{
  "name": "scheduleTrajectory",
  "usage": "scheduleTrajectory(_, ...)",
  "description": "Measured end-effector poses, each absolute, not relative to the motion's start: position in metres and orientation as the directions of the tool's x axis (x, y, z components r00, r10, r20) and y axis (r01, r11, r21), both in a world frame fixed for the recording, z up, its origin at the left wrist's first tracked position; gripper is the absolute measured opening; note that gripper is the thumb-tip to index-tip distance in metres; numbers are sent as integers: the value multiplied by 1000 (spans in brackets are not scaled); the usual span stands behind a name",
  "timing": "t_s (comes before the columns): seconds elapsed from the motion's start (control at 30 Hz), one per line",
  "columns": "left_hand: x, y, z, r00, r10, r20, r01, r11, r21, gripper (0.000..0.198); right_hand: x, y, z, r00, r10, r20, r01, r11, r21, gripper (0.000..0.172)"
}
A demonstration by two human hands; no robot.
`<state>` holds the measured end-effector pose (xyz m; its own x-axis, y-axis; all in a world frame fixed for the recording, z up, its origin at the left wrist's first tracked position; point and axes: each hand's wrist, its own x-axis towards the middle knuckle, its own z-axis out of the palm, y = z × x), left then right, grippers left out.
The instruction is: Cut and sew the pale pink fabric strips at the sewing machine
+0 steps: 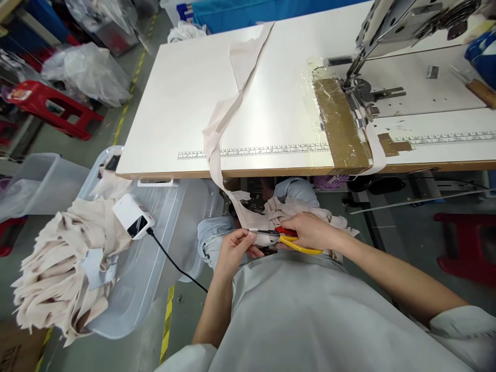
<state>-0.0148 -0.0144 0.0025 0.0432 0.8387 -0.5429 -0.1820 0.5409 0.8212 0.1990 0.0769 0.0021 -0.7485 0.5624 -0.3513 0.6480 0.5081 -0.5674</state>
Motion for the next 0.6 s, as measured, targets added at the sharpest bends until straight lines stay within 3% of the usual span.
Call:
scheduleTrajectory(0.13,-17,-14,3,24,831,-555,-180,550,816,46,206,77,-4,-754,554,-353,630,460,-625,50)
scheduleTrajectory(0.23,-18,-15,1,35,831,-555,-162,553,818,46,208,76,-9,-771,544,-331,573,365,-734,50)
scheduleTrajectory(0.43,-2,-12,5,197,827,-526,-157,557,816,50,189,63,-11,-762,631,-147,278,113,-954,39)
scheduleTrajectory(0.53,-5,10,31,222,863,-454,95,445,891,38,184,56,-7,-705,706,-60,227,145,-963,31)
scheduleTrajectory(0.6,-15,40,57,76,970,-230,387,184,904,27,189,53,-2,-684,730,-6,242,219,-945,29)
